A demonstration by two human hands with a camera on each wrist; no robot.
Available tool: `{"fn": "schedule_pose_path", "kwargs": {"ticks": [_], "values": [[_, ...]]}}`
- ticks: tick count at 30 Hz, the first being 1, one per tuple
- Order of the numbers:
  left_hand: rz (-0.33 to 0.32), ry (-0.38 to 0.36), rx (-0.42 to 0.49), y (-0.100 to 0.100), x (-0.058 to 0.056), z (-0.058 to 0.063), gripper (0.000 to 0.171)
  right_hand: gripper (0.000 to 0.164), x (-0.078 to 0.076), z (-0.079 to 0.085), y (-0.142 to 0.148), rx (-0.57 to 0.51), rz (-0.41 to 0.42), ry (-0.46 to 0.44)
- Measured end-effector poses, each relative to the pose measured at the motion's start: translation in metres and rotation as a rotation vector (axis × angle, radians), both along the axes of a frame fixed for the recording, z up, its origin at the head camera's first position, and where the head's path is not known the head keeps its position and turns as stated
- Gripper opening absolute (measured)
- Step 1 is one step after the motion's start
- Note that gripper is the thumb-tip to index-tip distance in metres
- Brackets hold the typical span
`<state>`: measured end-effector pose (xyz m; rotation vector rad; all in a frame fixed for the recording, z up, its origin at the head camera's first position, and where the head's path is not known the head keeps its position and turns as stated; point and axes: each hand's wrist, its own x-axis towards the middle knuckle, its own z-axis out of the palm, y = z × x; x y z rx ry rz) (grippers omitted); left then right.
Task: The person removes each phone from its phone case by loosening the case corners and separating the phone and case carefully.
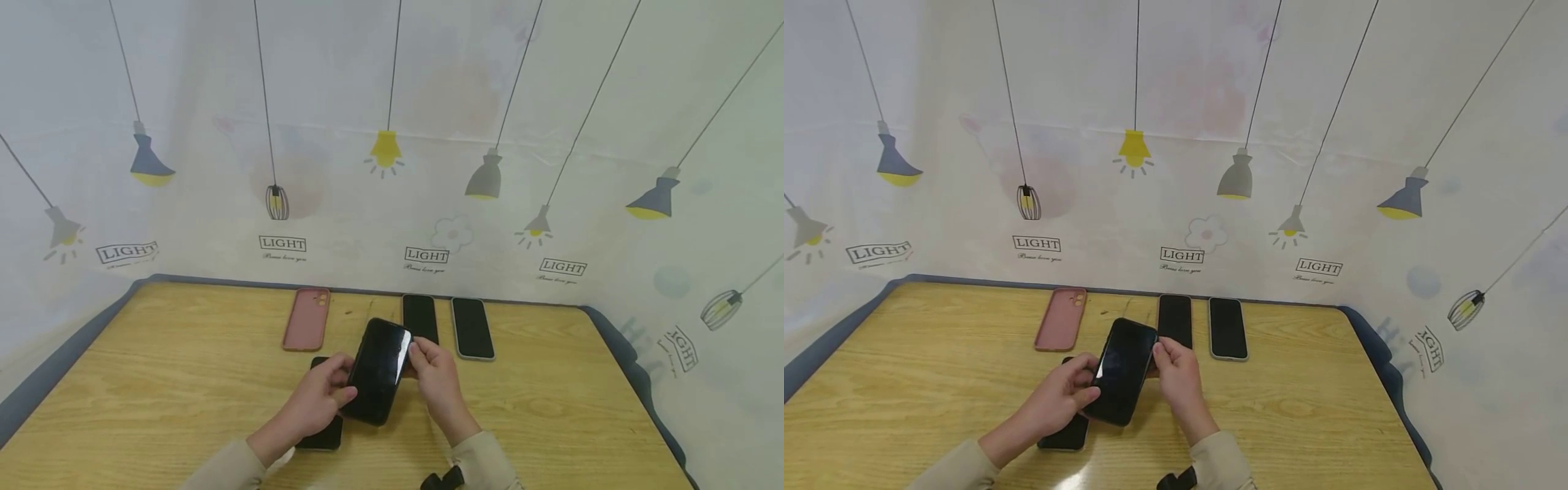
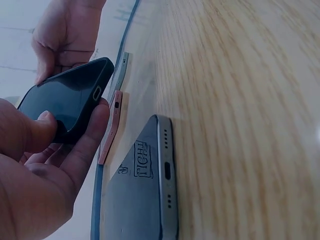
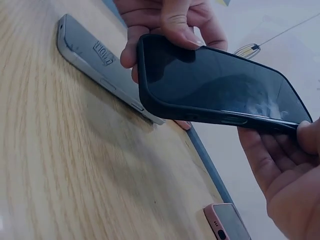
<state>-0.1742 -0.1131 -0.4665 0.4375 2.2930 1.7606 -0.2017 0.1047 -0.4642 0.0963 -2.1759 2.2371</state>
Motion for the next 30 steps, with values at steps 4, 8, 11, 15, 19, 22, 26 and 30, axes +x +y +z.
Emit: {"fn": "schedule_pose_path", "kwargs": {"ticks": [4, 8, 11, 15, 19, 22, 26, 30], "values": [[-0.006, 0.002, -0.009, 0.0007, -0.0002, 0.0013, 0.022, 0.029, -0.0019, -0.0022, 0.0006, -0.084, 0.023, -0.019], [0.004, 0.014, -0.026, 0.0026, -0.0002, 0.0027, 0.021, 0.030, -0.0024, -0.0021, 0.0006, -0.133, 0.033, -0.053], [0.022, 0.022, -0.045, 0.0036, -0.0003, 0.0039, 0.020, 0.030, -0.0018, -0.0009, 0.0004, -0.157, 0.024, -0.081], [0.042, 0.025, -0.075, 0.0041, -0.0001, 0.0057, 0.020, 0.027, -0.0011, -0.0005, 0.0001, -0.203, 0.011, -0.115], [0.046, 0.050, -0.094, 0.0045, 0.0003, 0.0072, 0.020, 0.027, -0.0004, -0.0001, -0.0002, -0.270, 0.018, -0.158], [0.052, 0.076, -0.095, 0.0049, -0.0004, 0.0079, 0.020, 0.028, -0.0004, 0.0007, -0.0005, -0.306, 0.026, -0.172], [0.069, 0.056, -0.064, 0.0045, -0.0017, 0.0082, 0.019, 0.028, 0.0002, 0.0004, 0.0001, -0.295, 0.048, -0.169], [0.081, 0.022, -0.057, 0.0029, -0.0016, 0.0089, 0.018, 0.031, 0.0024, -0.0009, 0.0015, -0.306, 0.087, -0.175]]}}
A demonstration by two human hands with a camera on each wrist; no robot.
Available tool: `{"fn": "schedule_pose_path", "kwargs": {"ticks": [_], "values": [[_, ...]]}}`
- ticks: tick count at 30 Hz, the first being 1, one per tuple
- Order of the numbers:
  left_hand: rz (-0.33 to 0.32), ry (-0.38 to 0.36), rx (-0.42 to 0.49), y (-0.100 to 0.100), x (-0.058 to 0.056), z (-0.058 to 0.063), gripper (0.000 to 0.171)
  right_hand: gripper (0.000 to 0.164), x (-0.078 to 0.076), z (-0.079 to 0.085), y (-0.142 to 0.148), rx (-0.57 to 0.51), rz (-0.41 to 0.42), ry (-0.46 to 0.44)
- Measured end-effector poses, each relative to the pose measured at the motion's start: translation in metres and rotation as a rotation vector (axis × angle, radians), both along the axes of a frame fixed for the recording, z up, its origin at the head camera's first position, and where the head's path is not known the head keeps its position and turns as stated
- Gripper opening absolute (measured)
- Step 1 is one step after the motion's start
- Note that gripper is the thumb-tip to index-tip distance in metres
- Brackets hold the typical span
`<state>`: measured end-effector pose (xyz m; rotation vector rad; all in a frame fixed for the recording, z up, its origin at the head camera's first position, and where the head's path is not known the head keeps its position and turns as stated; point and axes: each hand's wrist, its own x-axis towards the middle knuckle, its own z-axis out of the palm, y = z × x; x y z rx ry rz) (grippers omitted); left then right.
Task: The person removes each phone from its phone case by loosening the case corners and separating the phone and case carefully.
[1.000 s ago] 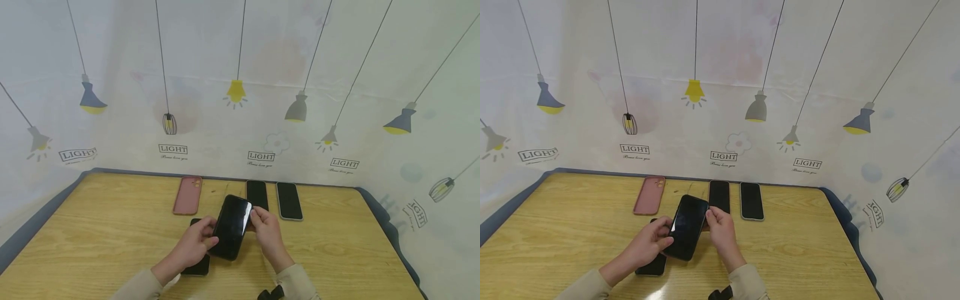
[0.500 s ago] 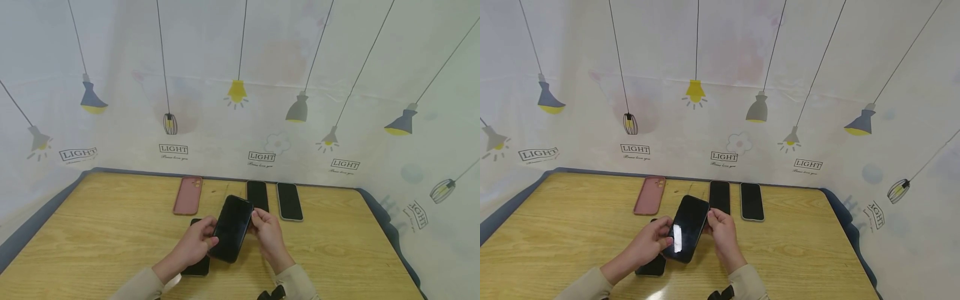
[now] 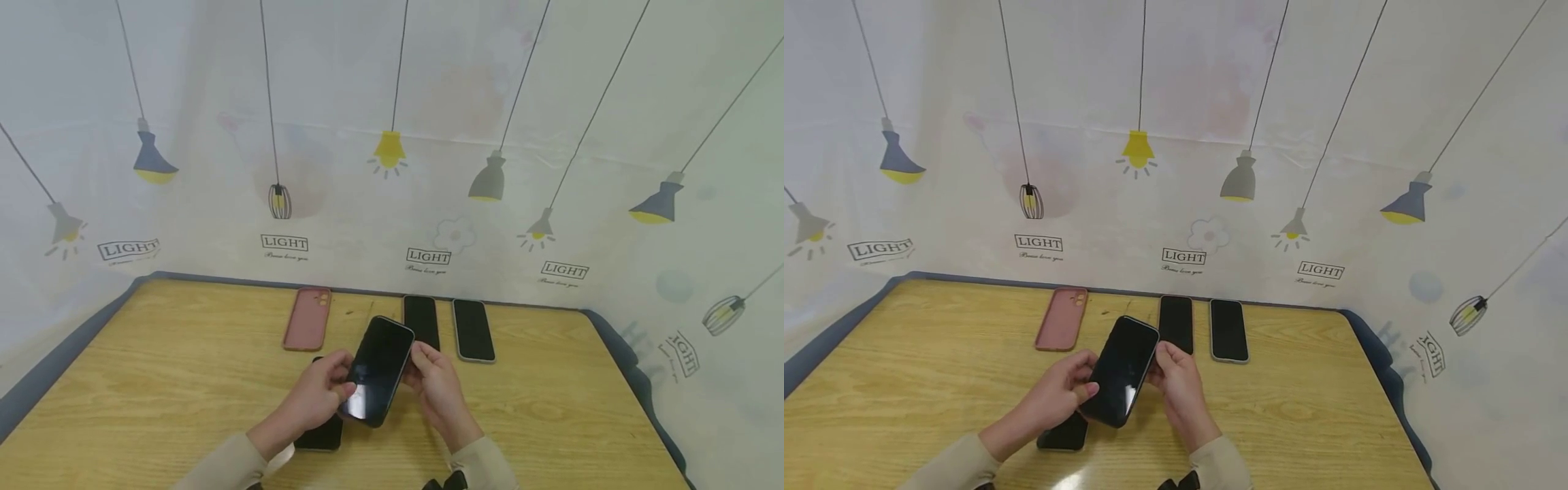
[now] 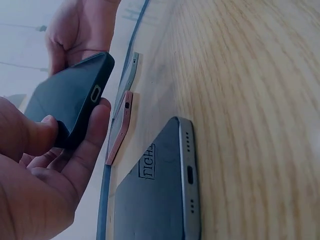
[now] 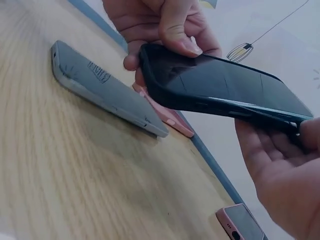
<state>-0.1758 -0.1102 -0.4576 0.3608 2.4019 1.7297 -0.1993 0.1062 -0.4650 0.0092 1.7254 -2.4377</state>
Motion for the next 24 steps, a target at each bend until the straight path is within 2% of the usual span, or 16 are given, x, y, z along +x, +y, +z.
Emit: {"fn": "schedule_pose_path", "kwargs": {"ticks": [5, 13, 18, 24], "values": [[0.029, -0.011, -0.007, -0.002, 0.000, 0.002, 0.019, 0.032, 0.003, -0.004, 0.004, -0.001, 0.090, 0.024], [0.063, -0.008, 0.016, -0.003, -0.006, 0.003, 0.020, 0.041, 0.009, -0.013, 0.010, 0.213, 0.393, 0.086], [0.065, -0.030, 0.055, -0.002, -0.008, 0.006, 0.019, 0.044, 0.013, -0.015, 0.007, 0.235, 0.455, 0.107], [0.047, -0.018, 0.059, -0.001, -0.008, 0.009, 0.018, 0.047, 0.014, -0.016, 0.005, 0.225, 0.464, 0.116]]}}
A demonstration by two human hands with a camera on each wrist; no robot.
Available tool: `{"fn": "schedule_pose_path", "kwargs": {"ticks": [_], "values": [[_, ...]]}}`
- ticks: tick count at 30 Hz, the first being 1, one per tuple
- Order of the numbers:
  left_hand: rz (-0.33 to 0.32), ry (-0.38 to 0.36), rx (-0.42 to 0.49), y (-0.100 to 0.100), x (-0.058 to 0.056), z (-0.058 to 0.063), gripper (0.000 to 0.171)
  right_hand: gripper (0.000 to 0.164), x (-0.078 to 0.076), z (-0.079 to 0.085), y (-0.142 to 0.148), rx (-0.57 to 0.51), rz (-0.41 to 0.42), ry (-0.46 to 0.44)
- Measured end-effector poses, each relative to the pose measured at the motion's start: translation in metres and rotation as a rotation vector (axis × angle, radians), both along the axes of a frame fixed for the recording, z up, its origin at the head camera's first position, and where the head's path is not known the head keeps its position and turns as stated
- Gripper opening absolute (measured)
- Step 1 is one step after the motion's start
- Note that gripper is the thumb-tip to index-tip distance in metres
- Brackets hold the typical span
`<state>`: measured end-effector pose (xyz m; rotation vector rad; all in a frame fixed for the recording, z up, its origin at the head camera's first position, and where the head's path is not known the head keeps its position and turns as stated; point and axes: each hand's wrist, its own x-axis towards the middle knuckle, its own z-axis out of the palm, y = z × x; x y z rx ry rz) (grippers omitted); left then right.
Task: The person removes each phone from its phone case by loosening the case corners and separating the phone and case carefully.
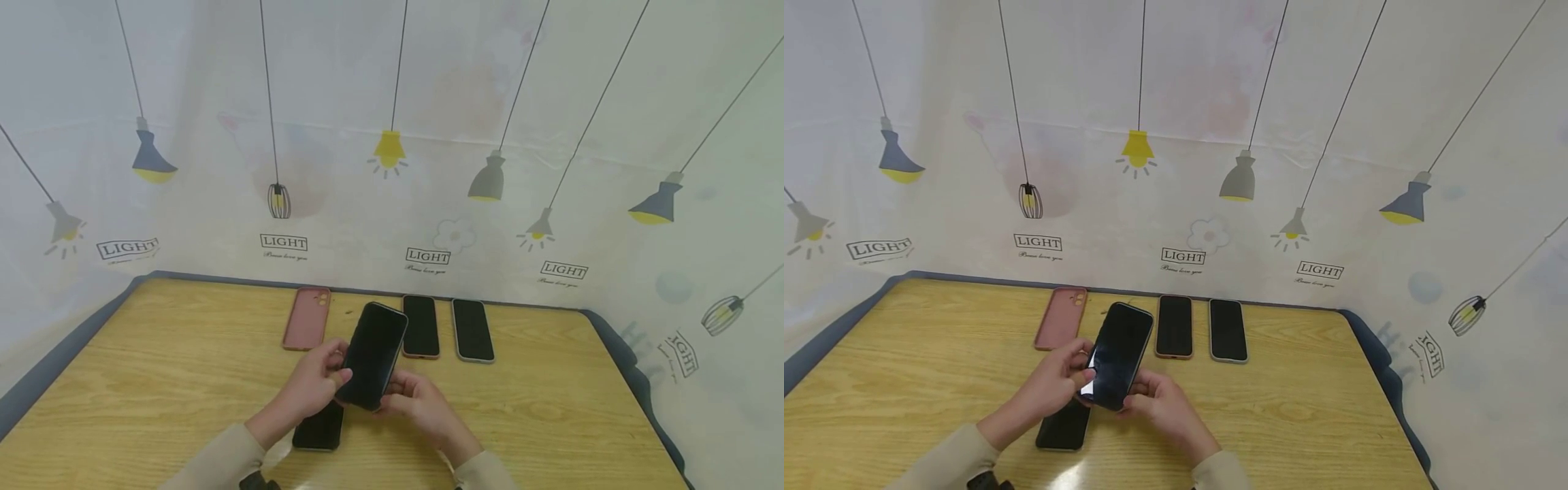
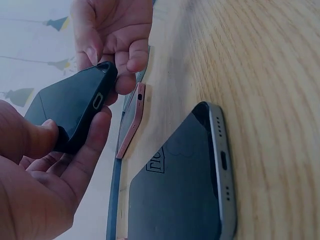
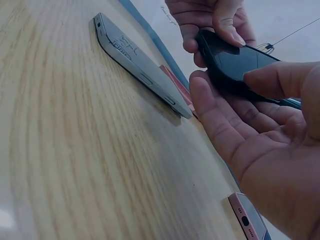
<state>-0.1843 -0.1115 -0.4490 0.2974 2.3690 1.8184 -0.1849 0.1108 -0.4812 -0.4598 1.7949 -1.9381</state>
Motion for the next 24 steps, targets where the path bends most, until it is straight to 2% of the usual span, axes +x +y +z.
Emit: {"fn": "schedule_pose_path", "kwargs": {"ticks": [5, 12, 19, 24], "values": [[0.004, 0.029, -0.033, 0.000, 0.000, 0.001, 0.019, 0.045, 0.001, -0.002, -0.002, 0.016, -0.031, -0.043], [0.021, 0.065, -0.096, 0.001, 0.000, 0.002, 0.019, 0.045, 0.005, 0.001, -0.003, 0.015, -0.033, -0.041], [0.003, 0.050, -0.055, 0.005, 0.002, 0.001, 0.021, 0.043, 0.007, 0.001, -0.011, 0.044, -0.123, -0.073], [0.002, 0.048, -0.084, 0.008, 0.001, 0.000, 0.022, 0.042, 0.007, -0.001, -0.017, 0.066, -0.178, -0.071]]}}
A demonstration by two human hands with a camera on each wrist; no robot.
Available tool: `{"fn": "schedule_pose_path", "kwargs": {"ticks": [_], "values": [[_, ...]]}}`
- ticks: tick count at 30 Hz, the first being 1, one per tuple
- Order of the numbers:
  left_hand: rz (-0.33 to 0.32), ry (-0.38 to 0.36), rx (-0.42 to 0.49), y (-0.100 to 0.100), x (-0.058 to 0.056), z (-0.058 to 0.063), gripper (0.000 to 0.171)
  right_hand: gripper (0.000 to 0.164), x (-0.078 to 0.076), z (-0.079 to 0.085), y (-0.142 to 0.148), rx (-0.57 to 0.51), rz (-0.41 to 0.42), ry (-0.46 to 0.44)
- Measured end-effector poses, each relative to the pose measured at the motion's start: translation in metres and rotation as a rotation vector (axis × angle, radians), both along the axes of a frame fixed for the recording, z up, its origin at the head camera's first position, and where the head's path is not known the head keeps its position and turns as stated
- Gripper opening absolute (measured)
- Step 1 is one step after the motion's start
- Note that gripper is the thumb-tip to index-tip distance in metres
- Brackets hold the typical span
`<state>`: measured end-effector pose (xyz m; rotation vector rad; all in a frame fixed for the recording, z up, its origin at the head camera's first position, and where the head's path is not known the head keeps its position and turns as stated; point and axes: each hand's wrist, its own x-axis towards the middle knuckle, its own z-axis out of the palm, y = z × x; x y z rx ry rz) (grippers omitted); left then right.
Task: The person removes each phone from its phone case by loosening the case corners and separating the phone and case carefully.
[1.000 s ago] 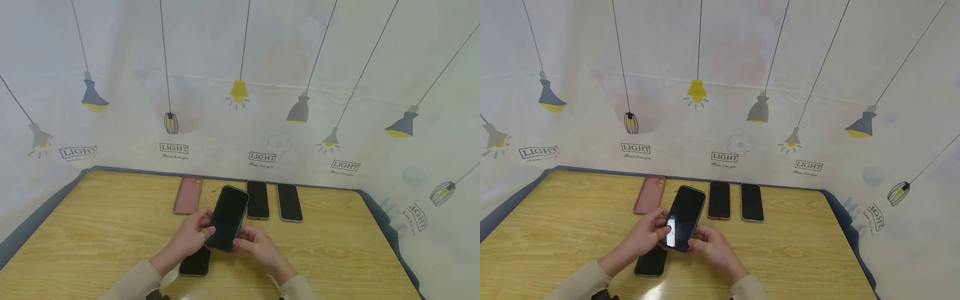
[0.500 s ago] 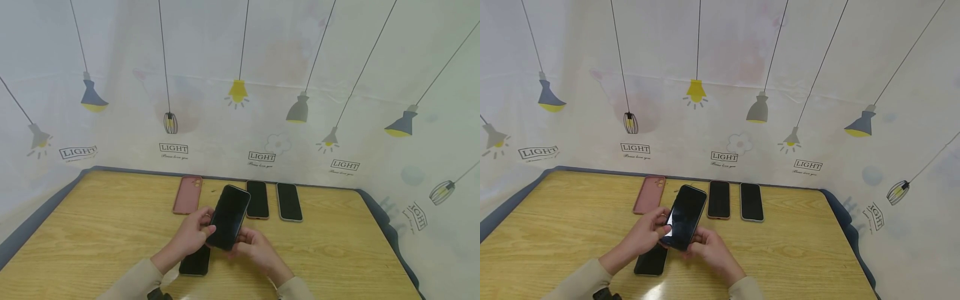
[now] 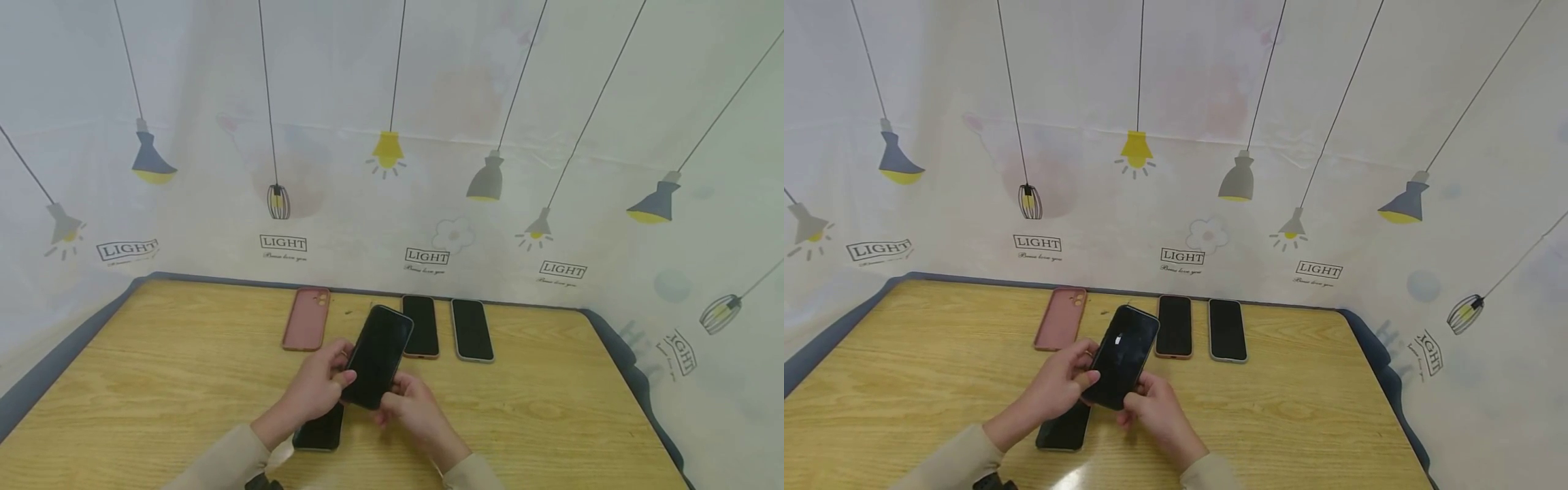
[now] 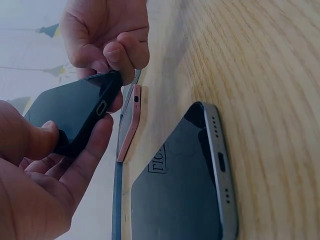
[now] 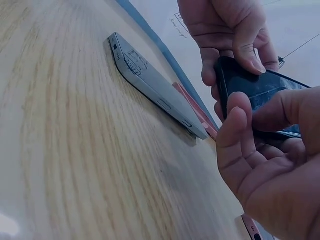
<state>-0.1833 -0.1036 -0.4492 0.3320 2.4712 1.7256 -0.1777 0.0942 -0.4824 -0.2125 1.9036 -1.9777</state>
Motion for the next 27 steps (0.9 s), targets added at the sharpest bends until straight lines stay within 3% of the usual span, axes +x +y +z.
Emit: {"fn": "schedule_pose_path", "kwargs": {"ticks": [20, 27], "values": [[-0.008, 0.005, -0.009, 0.0012, -0.0007, 0.0020, 0.023, 0.045, 0.0001, -0.0001, 0.0058, -0.043, 0.061, 0.004], [-0.069, -0.059, 0.100, -0.0073, -0.0022, -0.0003, 0.017, 0.041, -0.0010, -0.0013, 0.0082, -0.035, 0.119, 0.030]]}}
